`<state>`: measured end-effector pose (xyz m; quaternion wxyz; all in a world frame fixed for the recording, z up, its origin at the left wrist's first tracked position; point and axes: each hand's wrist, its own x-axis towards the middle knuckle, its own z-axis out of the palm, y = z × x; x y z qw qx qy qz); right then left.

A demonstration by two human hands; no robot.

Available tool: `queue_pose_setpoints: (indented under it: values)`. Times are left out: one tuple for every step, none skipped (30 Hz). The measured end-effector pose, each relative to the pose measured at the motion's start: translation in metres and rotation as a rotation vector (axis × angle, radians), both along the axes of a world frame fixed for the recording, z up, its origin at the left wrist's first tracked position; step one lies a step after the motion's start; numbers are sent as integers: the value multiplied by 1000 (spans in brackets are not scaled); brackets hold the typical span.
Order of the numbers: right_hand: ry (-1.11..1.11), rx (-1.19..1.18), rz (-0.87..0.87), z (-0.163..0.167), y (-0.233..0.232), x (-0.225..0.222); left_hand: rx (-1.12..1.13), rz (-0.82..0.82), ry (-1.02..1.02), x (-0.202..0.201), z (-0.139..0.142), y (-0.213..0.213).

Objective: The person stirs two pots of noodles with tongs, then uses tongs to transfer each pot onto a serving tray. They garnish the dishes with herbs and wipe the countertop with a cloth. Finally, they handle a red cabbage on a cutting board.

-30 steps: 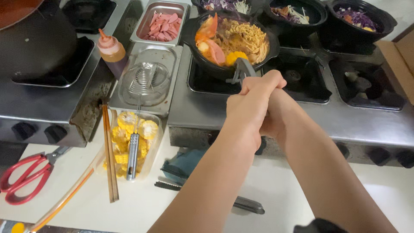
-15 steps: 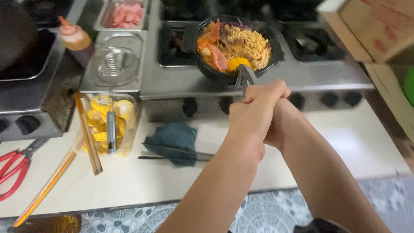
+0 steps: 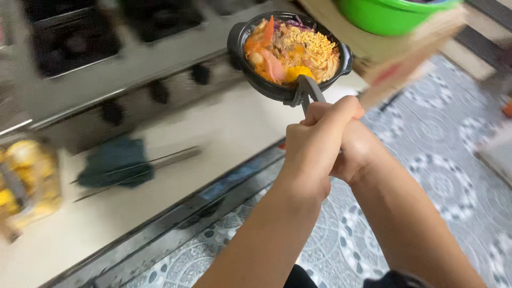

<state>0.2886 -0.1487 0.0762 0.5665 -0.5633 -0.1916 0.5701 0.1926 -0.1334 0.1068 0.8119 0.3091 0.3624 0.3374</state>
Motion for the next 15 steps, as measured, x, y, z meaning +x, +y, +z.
queue_pose_setpoints:
  values:
    - [41, 70, 12, 1, -11, 4, 19, -19, 9, 6, 0, -8]
    - [80, 142, 25, 1, -21, 9, 38, -36, 18, 13, -1, -16]
    - [116, 213, 40, -1, -31, 15, 55, -51, 27, 19, -1, -25]
    - [129, 202, -12, -2, -42, 22, 39, -95, 46, 27, 0, -33]
    - [130, 198, -58, -2, -54, 31, 23, -137, 66, 34, 0, -41]
    - [124, 201, -98, -5, -63, 38, 7, -178, 84, 43, 2, -49]
    - [112, 200, -125, -6, -75, 46, 6, -206, 94, 51, 2, -58]
    - [105, 202, -154, -7, -87, 55, 4, -231, 105, 58, 3, -66]
    - [95, 205, -178, -7, -98, 64, 4, -256, 115, 67, 3, -74]
    - [86, 207, -201, -7, -109, 73, 1, -285, 101, 76, 3, -81]
    - [76, 205, -223, -7, -120, 82, -4, -314, 87, 85, 4, -90]
    - [72, 202, -242, -6, -131, 91, -13, -341, 75, 93, 4, -99]
    - [71, 196, -263, -6, -142, 100, -17, -374, 77, 102, 3, -108]
    - [66, 193, -278, -5, -151, 108, -18, -404, 77, 112, 3, -115]
    - [63, 192, -293, -4, -160, 116, -11, -433, 73, 122, 3, -122]
